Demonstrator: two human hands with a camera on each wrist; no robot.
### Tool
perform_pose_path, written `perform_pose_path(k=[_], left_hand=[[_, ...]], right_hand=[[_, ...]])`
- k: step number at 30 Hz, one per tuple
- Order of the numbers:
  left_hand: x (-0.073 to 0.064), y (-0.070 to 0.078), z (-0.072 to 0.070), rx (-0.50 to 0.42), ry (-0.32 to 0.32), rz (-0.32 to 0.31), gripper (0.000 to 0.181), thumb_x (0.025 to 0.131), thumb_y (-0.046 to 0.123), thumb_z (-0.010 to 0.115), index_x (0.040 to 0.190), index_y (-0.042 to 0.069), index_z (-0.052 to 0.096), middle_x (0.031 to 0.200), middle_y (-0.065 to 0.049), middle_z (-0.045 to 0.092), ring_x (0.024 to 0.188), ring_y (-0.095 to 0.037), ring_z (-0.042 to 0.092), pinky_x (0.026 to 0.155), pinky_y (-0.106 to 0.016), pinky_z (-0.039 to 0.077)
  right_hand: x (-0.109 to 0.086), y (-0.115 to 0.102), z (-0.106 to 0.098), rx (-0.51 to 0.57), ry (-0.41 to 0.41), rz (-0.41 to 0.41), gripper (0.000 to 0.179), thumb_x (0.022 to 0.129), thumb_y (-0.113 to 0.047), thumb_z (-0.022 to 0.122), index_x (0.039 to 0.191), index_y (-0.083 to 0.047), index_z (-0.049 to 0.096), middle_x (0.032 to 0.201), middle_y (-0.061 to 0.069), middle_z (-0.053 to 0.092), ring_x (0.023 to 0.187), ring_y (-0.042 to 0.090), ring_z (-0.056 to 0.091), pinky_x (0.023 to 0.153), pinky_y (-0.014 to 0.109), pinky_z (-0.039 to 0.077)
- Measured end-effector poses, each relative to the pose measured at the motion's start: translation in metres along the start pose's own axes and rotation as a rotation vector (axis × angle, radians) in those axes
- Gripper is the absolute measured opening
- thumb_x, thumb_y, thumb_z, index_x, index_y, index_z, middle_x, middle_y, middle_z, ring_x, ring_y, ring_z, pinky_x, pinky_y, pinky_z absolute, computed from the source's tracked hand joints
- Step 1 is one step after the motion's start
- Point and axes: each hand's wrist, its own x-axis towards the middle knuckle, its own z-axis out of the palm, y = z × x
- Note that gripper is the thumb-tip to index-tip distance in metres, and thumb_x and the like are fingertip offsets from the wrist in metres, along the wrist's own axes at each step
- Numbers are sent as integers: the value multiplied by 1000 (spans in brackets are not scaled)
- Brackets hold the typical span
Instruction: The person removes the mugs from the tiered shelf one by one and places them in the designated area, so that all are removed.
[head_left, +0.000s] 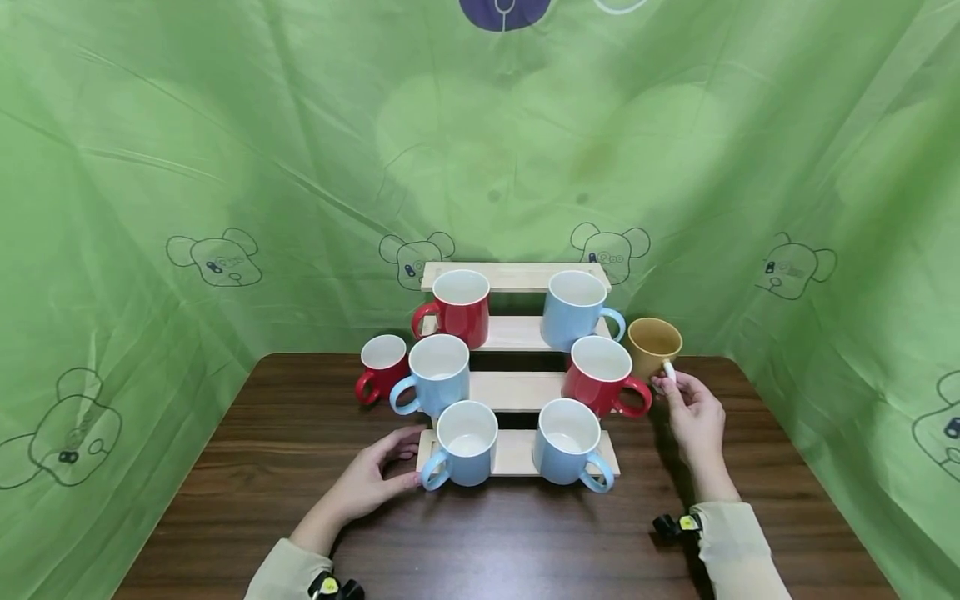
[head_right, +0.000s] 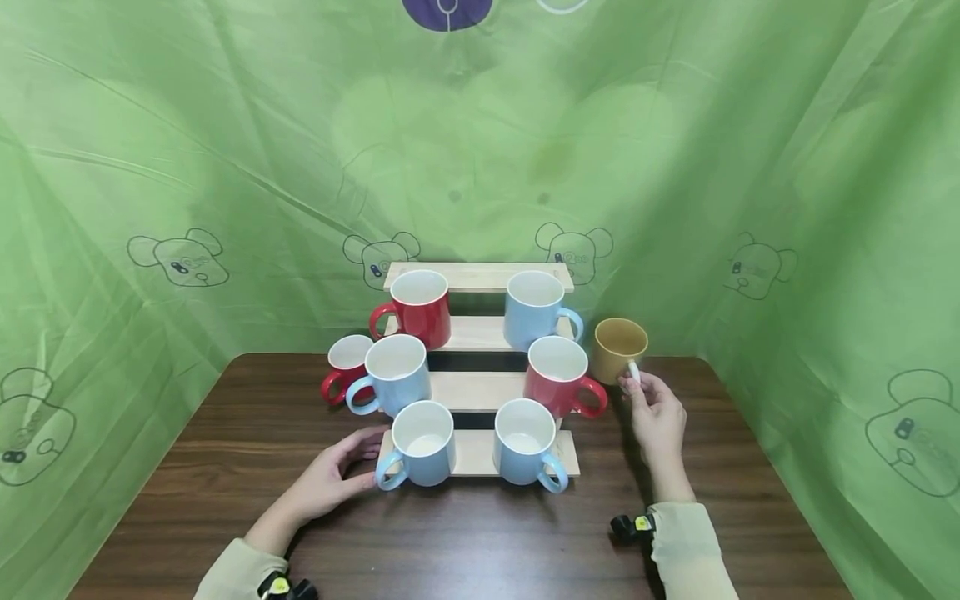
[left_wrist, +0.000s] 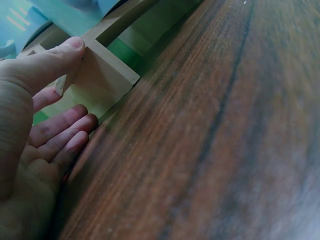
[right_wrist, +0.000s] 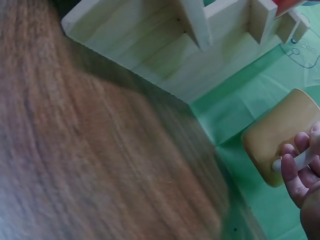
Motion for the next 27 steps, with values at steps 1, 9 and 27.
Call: perform_pose_path(k=[1,9,27], left_hand=[[0,0,0,-1,0,-2,65,99,19,84,157,14,55,142,-7,69,126,-23,69,109,-39,57],[1,0,1,-16,3,16,66,99,16,84,157,12,54,142,-8,70,128,-21,68,109,-38,57],[2,-2,0,-18,2,31,66,99,16,83,158,9,53,144,-9,69,130,-23,67,110,-37,56]], right_hand=[[-2,-3,1,-2,-5,3,21,106,5,67,121,18,70,108,23,80,86,-6,74,76,11,58],[0,15,6,-36,-31,32,23,107,1,67,123,17,71,111,26,79,81,-11,69,73,11,57],[0,36,9,-158,-38,50,28,108,-15,72,122,8,76,88,-22,68,78,-8,60,67,8,48]])
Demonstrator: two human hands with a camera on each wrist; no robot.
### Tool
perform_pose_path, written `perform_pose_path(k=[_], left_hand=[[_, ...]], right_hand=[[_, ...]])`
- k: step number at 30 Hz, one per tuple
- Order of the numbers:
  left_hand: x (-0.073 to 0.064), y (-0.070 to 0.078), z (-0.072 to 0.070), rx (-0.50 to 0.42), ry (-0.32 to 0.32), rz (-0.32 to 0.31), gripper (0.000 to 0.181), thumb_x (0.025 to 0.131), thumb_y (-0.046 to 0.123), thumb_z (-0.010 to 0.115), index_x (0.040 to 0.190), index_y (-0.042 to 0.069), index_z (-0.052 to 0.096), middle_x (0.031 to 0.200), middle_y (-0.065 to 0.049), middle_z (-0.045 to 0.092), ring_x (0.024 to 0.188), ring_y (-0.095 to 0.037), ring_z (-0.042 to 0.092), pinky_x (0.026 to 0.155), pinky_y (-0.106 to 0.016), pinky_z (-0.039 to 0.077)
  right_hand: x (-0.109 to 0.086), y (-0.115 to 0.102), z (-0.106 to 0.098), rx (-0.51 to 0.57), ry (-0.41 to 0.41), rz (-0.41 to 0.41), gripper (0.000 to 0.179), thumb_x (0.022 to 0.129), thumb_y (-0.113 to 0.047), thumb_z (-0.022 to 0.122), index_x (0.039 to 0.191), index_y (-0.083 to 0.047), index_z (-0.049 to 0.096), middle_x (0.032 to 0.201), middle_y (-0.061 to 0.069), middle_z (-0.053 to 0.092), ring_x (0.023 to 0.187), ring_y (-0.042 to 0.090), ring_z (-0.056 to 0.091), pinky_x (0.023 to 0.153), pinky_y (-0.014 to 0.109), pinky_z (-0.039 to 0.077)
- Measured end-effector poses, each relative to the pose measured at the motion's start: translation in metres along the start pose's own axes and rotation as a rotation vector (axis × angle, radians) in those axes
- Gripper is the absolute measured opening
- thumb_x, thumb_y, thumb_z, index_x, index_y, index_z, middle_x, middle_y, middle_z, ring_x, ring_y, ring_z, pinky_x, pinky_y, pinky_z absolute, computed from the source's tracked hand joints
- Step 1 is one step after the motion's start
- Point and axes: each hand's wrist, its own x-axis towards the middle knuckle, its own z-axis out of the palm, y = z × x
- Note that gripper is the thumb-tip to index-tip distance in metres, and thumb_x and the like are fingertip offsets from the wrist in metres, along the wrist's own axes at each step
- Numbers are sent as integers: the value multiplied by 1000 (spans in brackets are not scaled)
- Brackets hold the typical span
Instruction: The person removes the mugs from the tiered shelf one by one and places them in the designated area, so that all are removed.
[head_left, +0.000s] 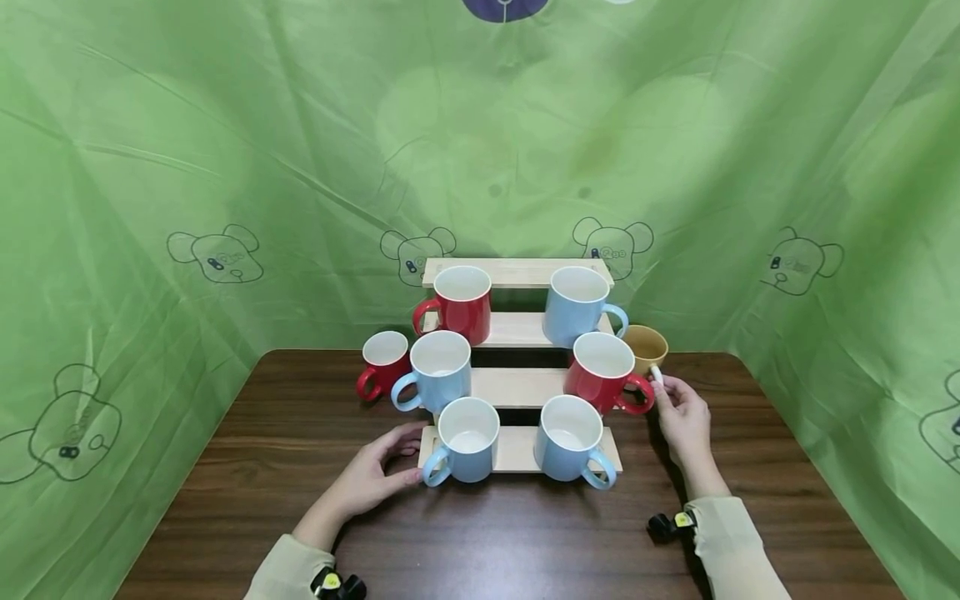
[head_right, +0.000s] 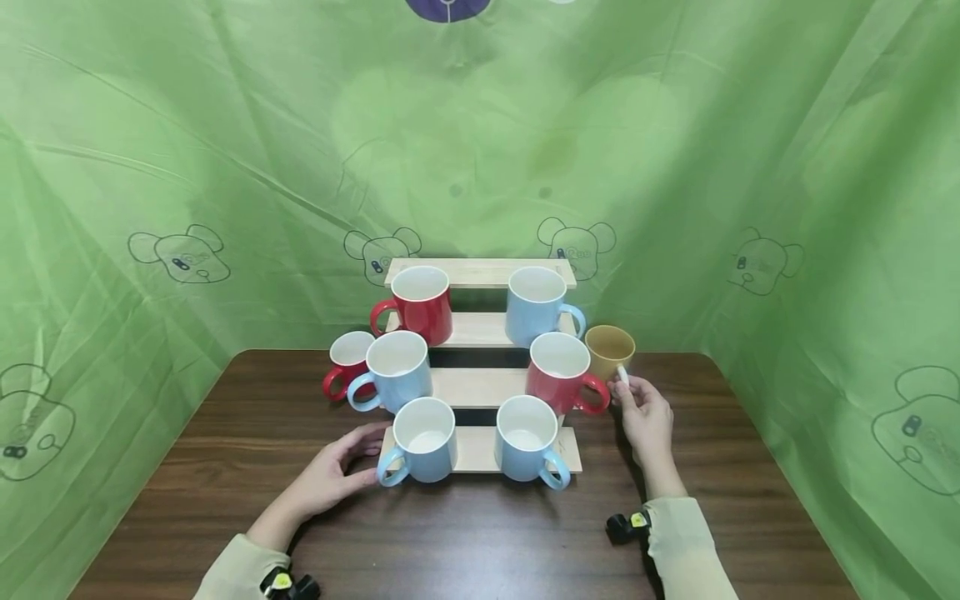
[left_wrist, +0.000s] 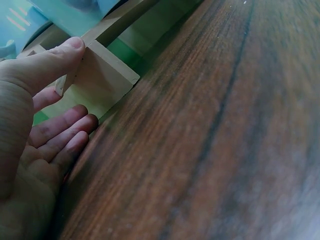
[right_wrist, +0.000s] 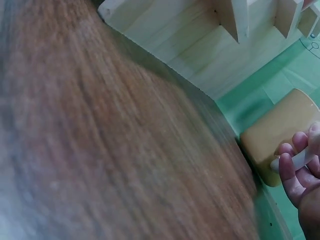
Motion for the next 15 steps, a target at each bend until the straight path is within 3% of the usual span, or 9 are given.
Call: perform_pose_path(k=[4,9,15], left_hand=[[1,-3,0,3,0,10,66,99,14,83,158,9,53,144,-9,69,130,-22,67,110,-37,56],[1,-2,1,7,2,19,66,99,15,83,158,10,53,145,-11,68,130,-24,68,109,-38,57],[1,-3,1,-3,-1,28,66,99,14,84,158,11,54,143,-10,69,129,-25,68,109,-37,57]], right_hand=[[0,0,-1,10,-10,-5,29,108,-18,72,122,7,76,90,-16,70,79,-8,61,67,8,49],[-1,1,0,55,-31,7,29,108,-16,71,123,9,75,87,-26,67,80,-8,62,70,8,49],[0,2,-2,70,-59,34,31,109,-16,70,126,10,73,87,-24,66,82,-7,62,72,9,50]])
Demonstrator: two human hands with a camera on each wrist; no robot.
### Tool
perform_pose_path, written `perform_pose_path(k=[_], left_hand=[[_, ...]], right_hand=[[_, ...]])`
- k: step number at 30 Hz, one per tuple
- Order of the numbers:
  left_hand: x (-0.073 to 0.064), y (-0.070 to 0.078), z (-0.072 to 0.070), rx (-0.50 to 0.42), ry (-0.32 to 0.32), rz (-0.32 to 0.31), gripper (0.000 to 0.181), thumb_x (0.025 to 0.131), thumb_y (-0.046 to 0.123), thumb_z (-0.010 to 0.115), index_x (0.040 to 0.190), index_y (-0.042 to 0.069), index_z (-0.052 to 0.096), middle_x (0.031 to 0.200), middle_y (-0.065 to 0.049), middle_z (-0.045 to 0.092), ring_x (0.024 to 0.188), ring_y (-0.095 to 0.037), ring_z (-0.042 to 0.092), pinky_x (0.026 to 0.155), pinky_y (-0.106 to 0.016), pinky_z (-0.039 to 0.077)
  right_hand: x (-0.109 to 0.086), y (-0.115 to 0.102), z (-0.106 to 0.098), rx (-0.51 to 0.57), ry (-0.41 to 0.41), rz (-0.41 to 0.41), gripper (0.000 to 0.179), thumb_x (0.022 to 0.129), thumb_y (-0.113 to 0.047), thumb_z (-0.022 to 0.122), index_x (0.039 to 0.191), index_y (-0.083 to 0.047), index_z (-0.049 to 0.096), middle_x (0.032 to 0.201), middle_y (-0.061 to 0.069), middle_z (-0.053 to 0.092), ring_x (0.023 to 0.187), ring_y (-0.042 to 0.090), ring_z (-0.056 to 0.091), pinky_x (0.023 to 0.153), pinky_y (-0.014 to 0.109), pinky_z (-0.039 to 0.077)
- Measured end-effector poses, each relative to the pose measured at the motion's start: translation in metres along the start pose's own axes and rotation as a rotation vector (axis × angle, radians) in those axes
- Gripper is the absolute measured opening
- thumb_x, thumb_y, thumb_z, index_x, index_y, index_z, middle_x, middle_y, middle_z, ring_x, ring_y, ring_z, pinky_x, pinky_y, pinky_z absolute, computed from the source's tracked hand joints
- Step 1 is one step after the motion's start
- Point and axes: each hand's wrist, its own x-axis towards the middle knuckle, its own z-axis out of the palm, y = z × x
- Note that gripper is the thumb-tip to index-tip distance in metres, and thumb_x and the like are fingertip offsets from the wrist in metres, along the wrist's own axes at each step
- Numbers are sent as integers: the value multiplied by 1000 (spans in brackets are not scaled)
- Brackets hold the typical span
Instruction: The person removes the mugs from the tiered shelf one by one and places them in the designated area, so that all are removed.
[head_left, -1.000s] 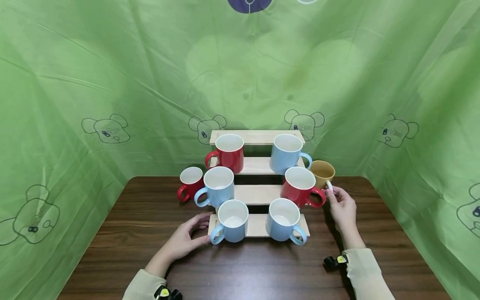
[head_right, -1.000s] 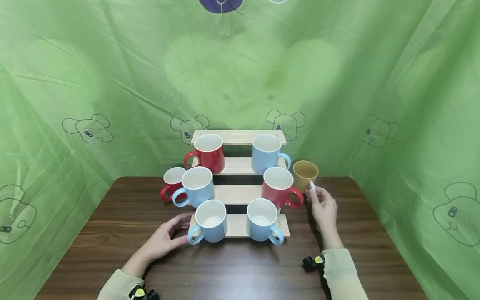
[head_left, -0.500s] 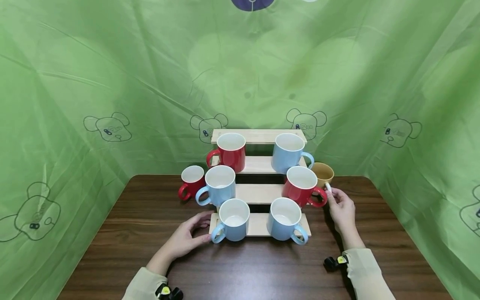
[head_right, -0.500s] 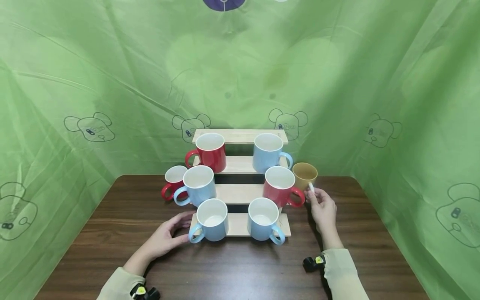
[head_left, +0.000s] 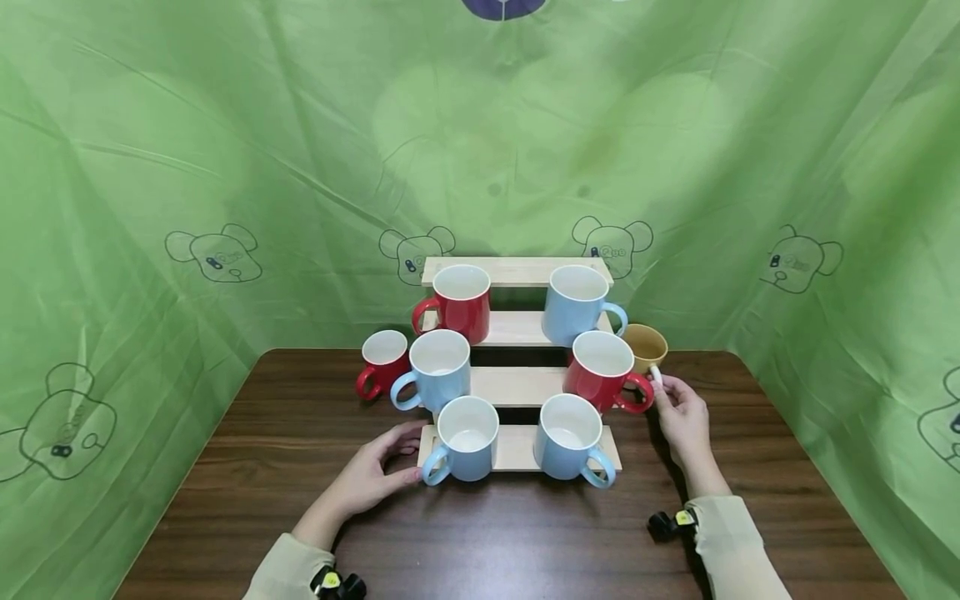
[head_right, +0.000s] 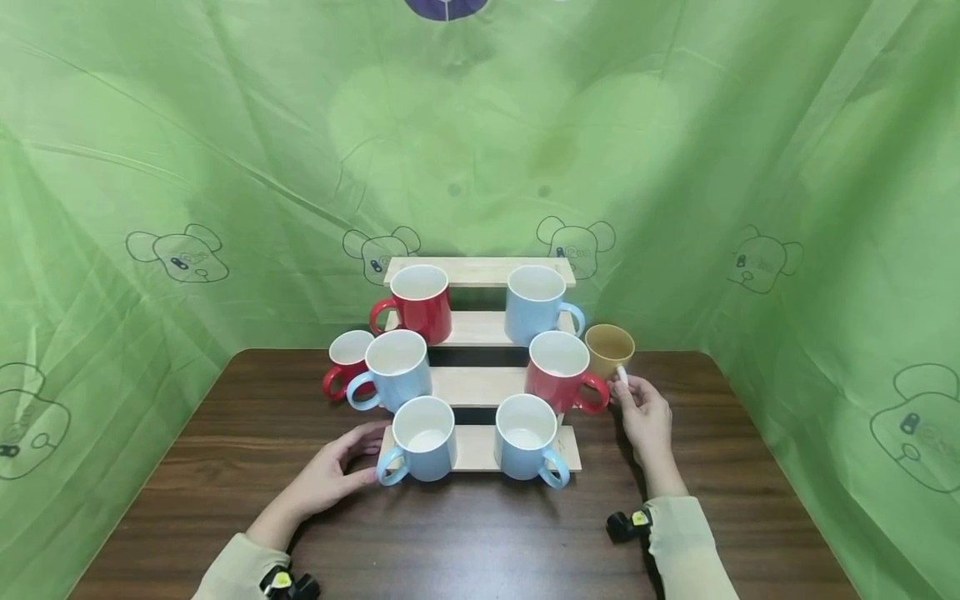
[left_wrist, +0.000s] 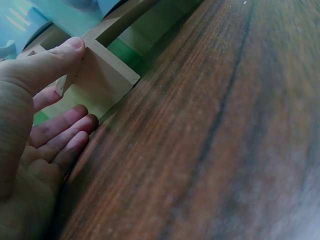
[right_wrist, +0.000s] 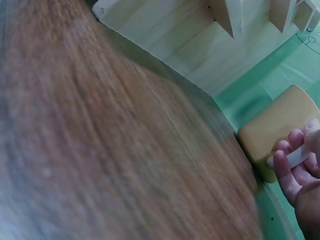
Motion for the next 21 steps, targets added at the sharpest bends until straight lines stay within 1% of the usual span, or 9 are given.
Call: perform_pose_path(k=[2,4,9,16,21], left_hand=[[0,-1,0,3,-3,0,66,99,14,84,158,11,54,143,-10,69,129,-24,68,109,-38,57],[-1,-1,0,5,-1,-13,66,99,15,84,158,12,54,144,-8,69,128,-23,68,109,-38,57],[-1,-1,0,14,0,-28,66,99,16,84,158,15,55,144,-7,68,127,-25,69,109,-41,57],[-1,1,0,13,-5,-21,65,99,16,84,158,15,55,143,-7,68,126,-27,69,109,-42,57],[-1,1,-1,22,-3,-31,66,99,18,84,158,16,55,144,-6,68,126,-26,69,109,-43,57]], right_hand=[[1,0,0,-6,-1,6,30,109,-15,70,126,9,73,87,-24,66,81,-7,62,71,8,50],[1,0,0,-6,-1,10,30,109,-15,70,126,9,74,86,-23,66,81,-7,61,71,9,50],[1,1,-1,9,-2,25,30,109,-14,70,127,9,73,86,-24,66,81,-7,61,71,8,50],[0,-1,0,18,-4,41,31,110,-15,68,127,10,72,87,-25,66,83,-7,62,73,8,51],[-1,-3,0,32,-12,49,31,110,-15,68,127,11,71,87,-25,67,83,-6,62,73,9,51]])
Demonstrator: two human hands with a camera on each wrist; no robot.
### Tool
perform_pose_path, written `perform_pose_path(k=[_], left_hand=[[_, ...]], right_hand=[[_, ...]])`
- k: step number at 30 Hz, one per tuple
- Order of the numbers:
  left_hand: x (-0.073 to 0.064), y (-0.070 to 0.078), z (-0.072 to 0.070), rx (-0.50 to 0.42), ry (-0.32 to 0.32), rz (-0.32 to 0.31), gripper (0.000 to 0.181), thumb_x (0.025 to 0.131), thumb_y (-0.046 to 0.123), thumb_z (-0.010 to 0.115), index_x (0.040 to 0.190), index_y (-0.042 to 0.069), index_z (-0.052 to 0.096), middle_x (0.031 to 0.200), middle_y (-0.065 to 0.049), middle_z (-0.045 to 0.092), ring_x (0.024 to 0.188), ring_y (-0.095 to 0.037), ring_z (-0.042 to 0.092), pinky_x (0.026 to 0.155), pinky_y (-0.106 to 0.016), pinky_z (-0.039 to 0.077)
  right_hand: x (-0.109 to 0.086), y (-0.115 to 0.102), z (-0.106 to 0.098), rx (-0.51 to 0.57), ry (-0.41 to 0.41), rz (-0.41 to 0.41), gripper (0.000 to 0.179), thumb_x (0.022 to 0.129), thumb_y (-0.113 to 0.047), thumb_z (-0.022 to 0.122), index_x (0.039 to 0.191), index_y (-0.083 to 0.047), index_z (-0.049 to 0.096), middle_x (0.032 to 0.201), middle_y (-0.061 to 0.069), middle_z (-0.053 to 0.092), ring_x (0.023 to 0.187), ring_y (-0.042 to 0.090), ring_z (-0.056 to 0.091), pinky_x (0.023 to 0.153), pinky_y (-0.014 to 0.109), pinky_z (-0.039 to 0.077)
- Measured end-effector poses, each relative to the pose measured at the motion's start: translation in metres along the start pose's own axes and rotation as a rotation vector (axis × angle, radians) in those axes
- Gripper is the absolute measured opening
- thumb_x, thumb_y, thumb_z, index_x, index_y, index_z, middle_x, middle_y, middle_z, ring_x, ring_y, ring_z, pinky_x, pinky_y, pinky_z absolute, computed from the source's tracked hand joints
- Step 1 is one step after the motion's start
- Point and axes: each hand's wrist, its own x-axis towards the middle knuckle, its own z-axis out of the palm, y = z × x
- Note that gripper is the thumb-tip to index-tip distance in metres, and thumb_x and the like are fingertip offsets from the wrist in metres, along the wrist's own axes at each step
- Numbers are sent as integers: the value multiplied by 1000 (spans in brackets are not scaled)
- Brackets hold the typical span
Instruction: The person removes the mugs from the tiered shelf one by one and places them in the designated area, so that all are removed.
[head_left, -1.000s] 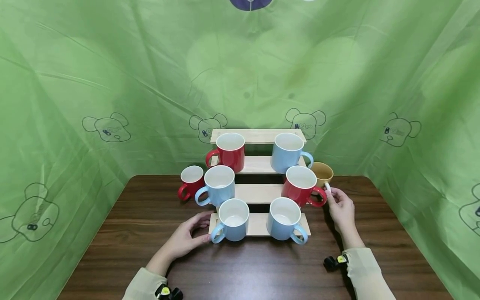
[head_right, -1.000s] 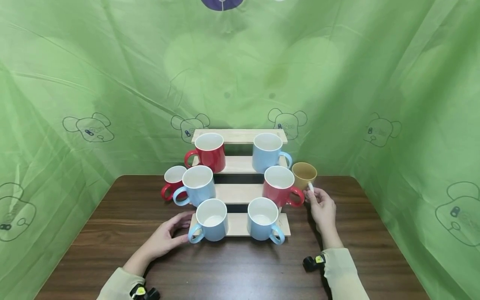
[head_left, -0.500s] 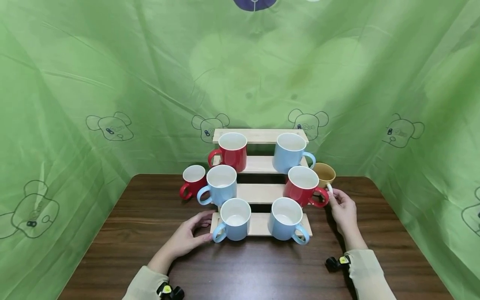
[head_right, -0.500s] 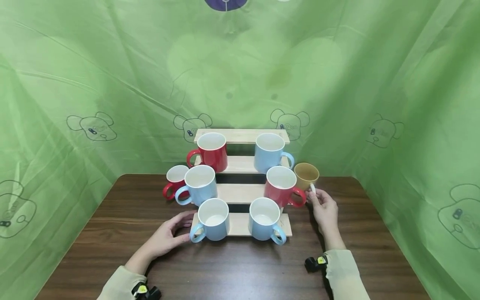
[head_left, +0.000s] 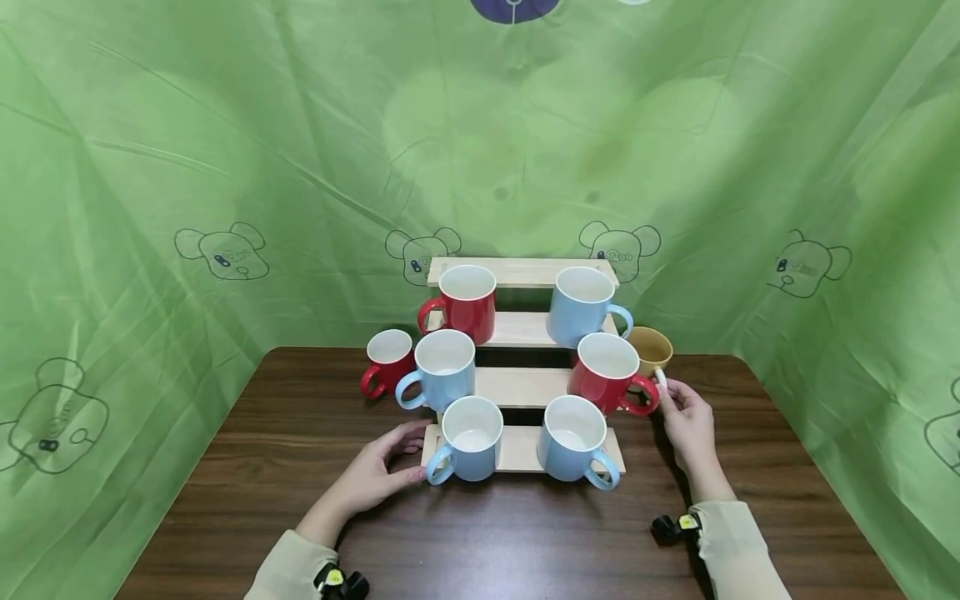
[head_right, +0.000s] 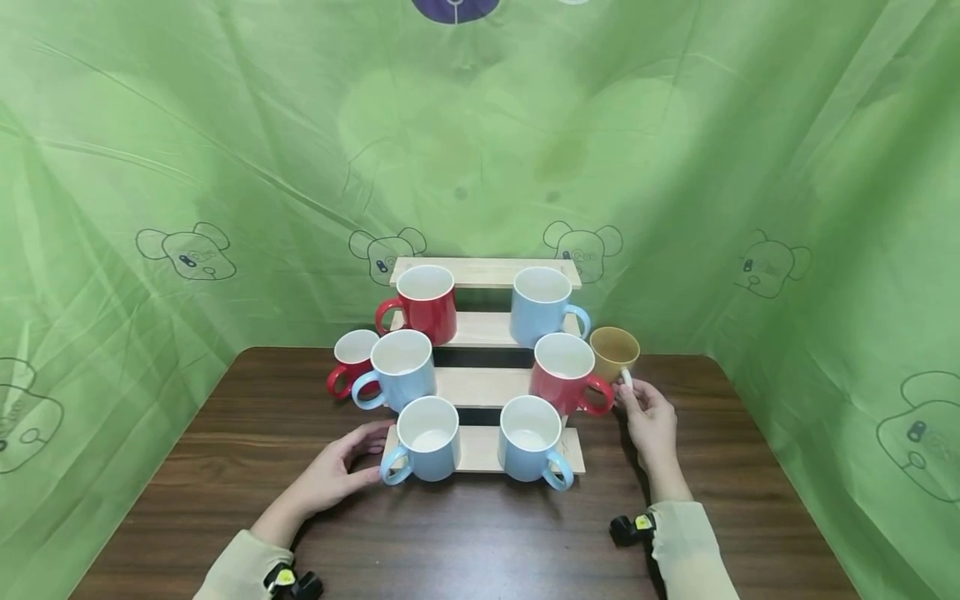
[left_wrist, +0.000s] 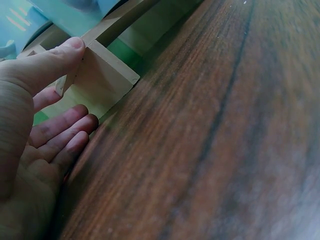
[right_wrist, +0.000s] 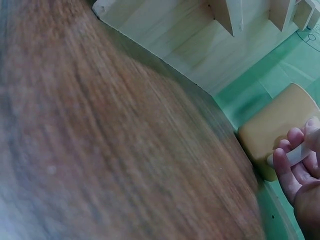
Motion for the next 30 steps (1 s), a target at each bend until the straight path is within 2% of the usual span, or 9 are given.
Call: perform_pose_path(k=[9,14,16,19,22,24,25,30], left_hand=[[0,2,0,-11,-1,14,65,99,16,84,158,13,55,143,-8,68,126,-27,69,109,-44,57],[1,2,1,-17,-3,25,65,99,14,83,158,12,54,143,-9,69,126,-26,69,109,-43,57],[1,2,1,-22,-3,27,65,99,14,84,158,11,54,143,-9,69,126,-26,70,109,-43,57],[1,2,1,-23,-4,28,66,99,13,84,158,11,54,143,-9,69,126,-26,69,109,-43,57],[1,1,1,-23,-5,27,66,99,13,84,158,11,54,142,-9,69,126,-25,69,109,-43,57],[1,1,1,-24,-5,28,66,99,13,83,158,10,54,143,-9,69,126,-25,69,109,-44,57],[1,1,1,-26,-5,29,66,99,13,83,158,10,54,143,-9,69,126,-25,69,109,-44,57],[1,1,1,-29,-3,29,66,99,13,83,158,11,54,142,-9,69,126,-25,69,109,-43,57]], right_hand=[[1,-4,-4,2,-51,51,36,111,-17,66,133,11,67,89,-23,68,85,-6,64,76,11,54],[2,-6,-8,-59,-70,44,37,111,-17,66,135,11,68,89,-19,68,85,-4,63,75,12,53],[2,-8,-9,-101,-69,28,37,110,-18,68,135,10,69,92,-14,70,85,-4,62,73,12,52],[1,-14,-11,-144,-64,5,39,109,-18,70,137,10,69,105,2,77,86,-7,62,74,10,52],[0,-23,-13,-148,-42,-13,42,107,-18,73,139,9,68,122,20,76,88,-12,63,77,7,52],[-1,-31,-15,-138,-19,-20,42,107,-18,74,139,8,68,129,25,74,90,-14,62,79,6,52],[-1,-35,-16,-125,-10,-22,42,106,-18,74,139,7,68,129,23,75,92,-14,63,80,6,52],[-1,-53,-21,-91,28,-36,40,104,-16,77,138,4,71,115,-7,77,99,-9,64,83,7,52]])
